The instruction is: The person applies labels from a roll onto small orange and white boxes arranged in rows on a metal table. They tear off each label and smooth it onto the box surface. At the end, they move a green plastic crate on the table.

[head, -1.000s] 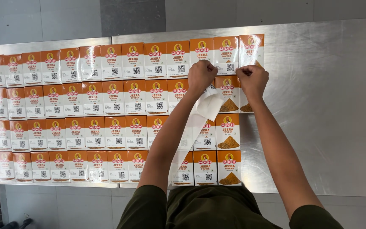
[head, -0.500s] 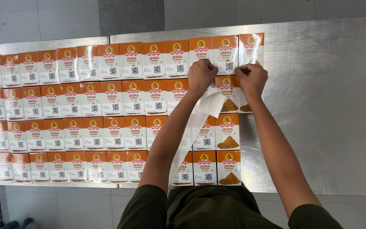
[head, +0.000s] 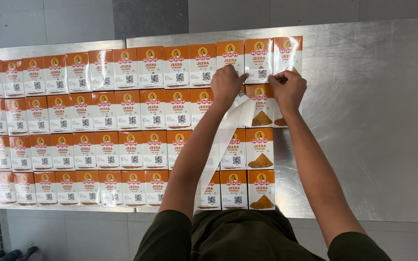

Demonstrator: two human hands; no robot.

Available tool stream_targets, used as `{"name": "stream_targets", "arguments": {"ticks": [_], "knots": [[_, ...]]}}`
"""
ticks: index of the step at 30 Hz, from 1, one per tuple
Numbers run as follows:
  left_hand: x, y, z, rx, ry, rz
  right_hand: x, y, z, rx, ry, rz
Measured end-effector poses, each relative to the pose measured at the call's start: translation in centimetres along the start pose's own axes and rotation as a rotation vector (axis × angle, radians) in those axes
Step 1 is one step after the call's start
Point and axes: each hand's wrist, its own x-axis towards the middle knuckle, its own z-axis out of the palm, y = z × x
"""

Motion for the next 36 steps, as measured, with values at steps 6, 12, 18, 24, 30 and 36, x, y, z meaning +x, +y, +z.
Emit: {"name": "stream_targets", "arguments": {"ticks": [6,12,18,24,30,36], "knots": [[0.2,-0.3,0.6,0.031,-0.021,-0.017,0.0,0.1,0.2,-0.026,0.010,0.005],[0.2,-1.2,1.4,0.034,0.014,0.021,0.2,1.1,0.2,-0.057,-0.005,-0.048],[-3.1,-1.2,-1.7,-0.254,0.050,-0.012,-3.7,0.8,-2.5,0.161,0.001,-0.035],[-11.6,-0.2,-5.8,-0.623,0.059,0.025,-14.6,-2.7,-5.6,0.427,-0.138,0.008],[-19.4,-0.6,-7.9,-0.692,0.041,0.026,-17.9,-3.6,-6.3,0.330,-0.172,-0.133],[-26.9,-2.4,-10.4,-0.631,0.022,-0.085,-8.0,0.5,0.1,-0.690,-0.158,-0.434]]}}
